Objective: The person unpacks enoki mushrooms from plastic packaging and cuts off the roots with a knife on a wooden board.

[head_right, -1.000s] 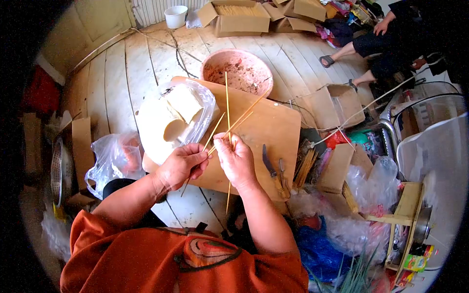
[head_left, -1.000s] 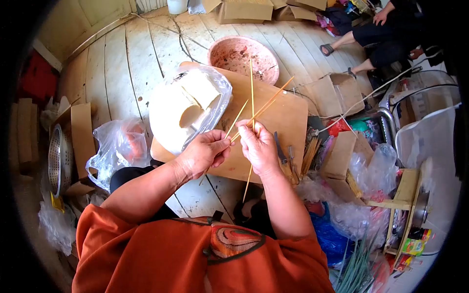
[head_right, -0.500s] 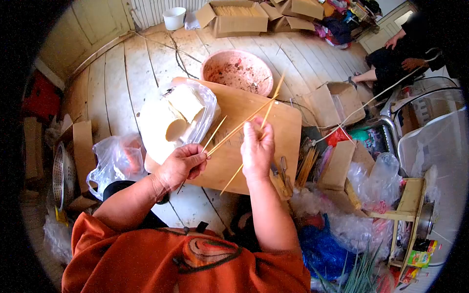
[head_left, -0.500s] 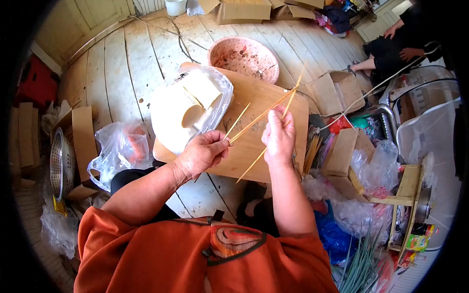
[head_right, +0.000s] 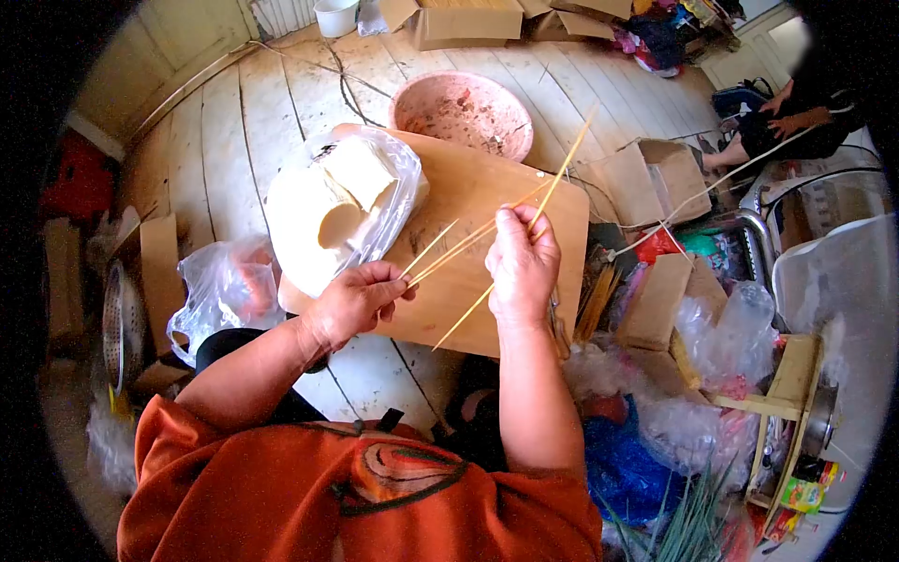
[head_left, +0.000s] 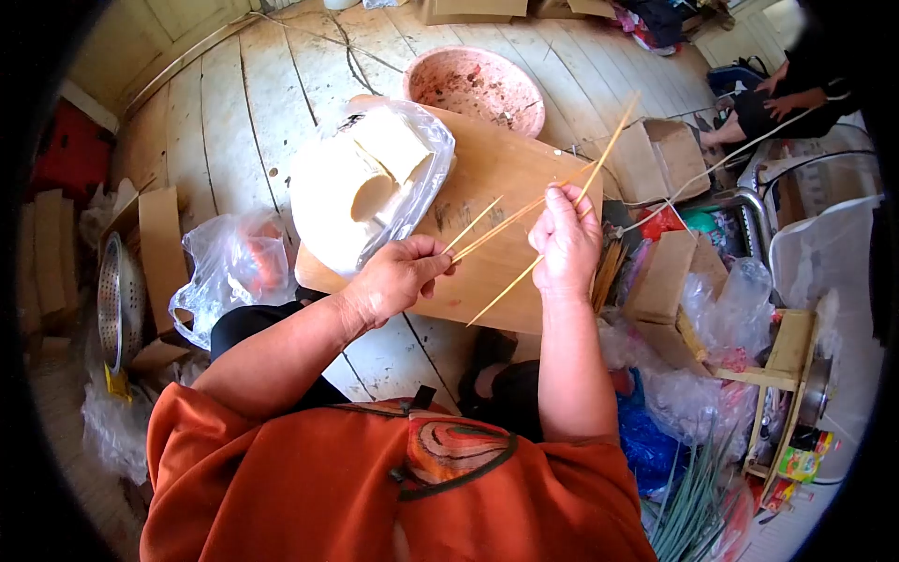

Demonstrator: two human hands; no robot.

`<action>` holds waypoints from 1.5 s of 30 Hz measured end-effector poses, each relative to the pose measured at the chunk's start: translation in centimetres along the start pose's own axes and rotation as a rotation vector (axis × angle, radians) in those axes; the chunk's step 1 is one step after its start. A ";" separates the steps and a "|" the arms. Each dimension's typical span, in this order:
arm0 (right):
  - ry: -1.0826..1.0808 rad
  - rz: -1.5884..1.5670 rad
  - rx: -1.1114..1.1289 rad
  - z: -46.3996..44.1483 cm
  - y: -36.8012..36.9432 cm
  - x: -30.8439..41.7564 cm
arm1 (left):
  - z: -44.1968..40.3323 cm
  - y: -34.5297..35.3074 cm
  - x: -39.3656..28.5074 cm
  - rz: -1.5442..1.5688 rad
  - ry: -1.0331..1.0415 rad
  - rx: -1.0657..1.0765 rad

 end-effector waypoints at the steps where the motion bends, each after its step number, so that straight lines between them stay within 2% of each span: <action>1: -0.008 0.005 -0.019 -0.2 -0.4 0.2 | -0.1 -0.4 0.0 -0.012 -0.007 -0.037; 6: -0.053 -0.041 -0.026 -0.8 -1.6 0.8 | -0.3 -1.2 0.5 0.040 -0.005 -0.080; 14: 0.091 0.050 0.070 0.7 0.5 -1.7 | -0.2 -0.7 -0.2 0.015 0.028 -0.099; 16: 0.051 0.108 0.072 0.5 0.1 -1.5 | -0.3 0.7 0.1 -0.074 -0.054 0.045; 19: 0.059 0.131 0.058 0.5 -0.2 -1.4 | 0.2 0.4 0.3 -0.139 -0.158 0.023; 26: 0.038 0.271 0.060 0.5 -0.3 -1.7 | 0.1 1.7 0.2 -0.050 -0.106 0.125; 28: 0.050 0.295 0.069 0.6 -0.2 -2.2 | 0.4 2.6 -0.1 0.077 -0.092 0.243; 34: 0.065 0.306 0.107 1.0 1.1 -3.9 | -0.3 2.5 -0.1 0.107 -0.055 0.178; 39: 0.271 0.236 0.130 1.3 1.3 -4.2 | -0.4 1.7 -0.6 0.140 -0.050 0.120; 42: 0.286 0.283 0.204 1.3 1.5 -4.8 | -0.4 1.5 -0.3 0.121 -0.078 0.128; 45: 0.313 0.257 0.166 1.8 1.7 -4.9 | 0.0 1.5 -0.6 0.072 -0.070 0.134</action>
Point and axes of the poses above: each hand's wrist, its own z-axis away from the middle knuckle, its own y-axis out of the palm, x = y × z, the point moved 10 cm from there along -z, towards the middle knuckle, and after that the axes turned 1 degree about y, right-handed, at the moved point
